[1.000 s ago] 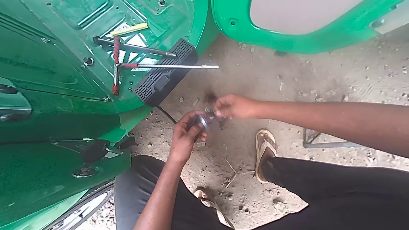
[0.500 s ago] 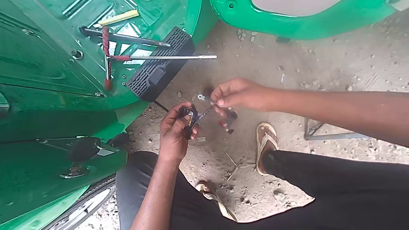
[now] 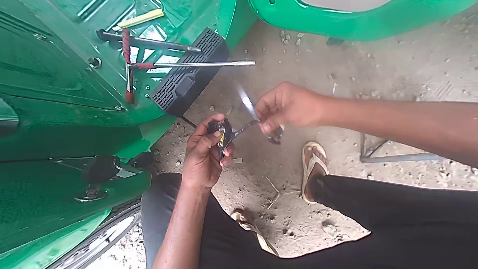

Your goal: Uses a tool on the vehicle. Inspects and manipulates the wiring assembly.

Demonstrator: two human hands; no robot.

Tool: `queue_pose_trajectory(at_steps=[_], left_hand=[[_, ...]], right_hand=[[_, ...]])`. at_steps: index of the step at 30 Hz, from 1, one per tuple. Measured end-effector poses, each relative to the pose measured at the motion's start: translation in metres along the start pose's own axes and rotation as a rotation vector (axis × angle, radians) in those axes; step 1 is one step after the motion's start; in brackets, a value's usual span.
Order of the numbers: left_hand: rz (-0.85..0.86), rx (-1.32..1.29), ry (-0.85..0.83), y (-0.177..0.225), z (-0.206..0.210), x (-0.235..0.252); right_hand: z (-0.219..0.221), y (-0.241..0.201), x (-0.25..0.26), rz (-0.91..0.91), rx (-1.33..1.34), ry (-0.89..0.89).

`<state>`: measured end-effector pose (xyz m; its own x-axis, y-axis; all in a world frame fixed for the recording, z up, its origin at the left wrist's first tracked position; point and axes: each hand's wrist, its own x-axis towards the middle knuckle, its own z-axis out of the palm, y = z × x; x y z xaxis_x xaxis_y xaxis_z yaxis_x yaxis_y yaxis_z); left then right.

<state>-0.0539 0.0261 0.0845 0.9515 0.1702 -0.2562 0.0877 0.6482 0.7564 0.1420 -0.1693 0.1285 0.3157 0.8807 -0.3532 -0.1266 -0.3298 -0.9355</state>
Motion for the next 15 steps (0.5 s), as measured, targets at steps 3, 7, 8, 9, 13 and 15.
queue_pose_trajectory(at_steps=[3, 7, 8, 9, 13, 15], left_hand=[[0.026, 0.012, -0.033, 0.000, 0.004, -0.001], [0.018, 0.009, -0.042, -0.005, 0.004, -0.001], [0.016, 0.009, -0.042, -0.006, 0.004, -0.001], [0.017, 0.002, -0.038, -0.006, 0.004, -0.001], [0.105, 0.083, -0.048, -0.006, 0.001, 0.004], [0.162, 0.232, -0.049, -0.007, -0.003, 0.006]], right_hand=[[0.003, 0.005, 0.002, -0.081, 0.020, -0.054], [0.013, 0.007, 0.008, -0.164, -0.080, -0.029], [0.015, 0.007, 0.009, -0.165, -0.122, -0.004], [0.016, 0.006, 0.011, -0.161, -0.155, 0.024], [0.019, 0.003, 0.014, -0.129, -0.169, 0.103], [0.022, 0.004, 0.015, -0.097, -0.162, 0.138]])
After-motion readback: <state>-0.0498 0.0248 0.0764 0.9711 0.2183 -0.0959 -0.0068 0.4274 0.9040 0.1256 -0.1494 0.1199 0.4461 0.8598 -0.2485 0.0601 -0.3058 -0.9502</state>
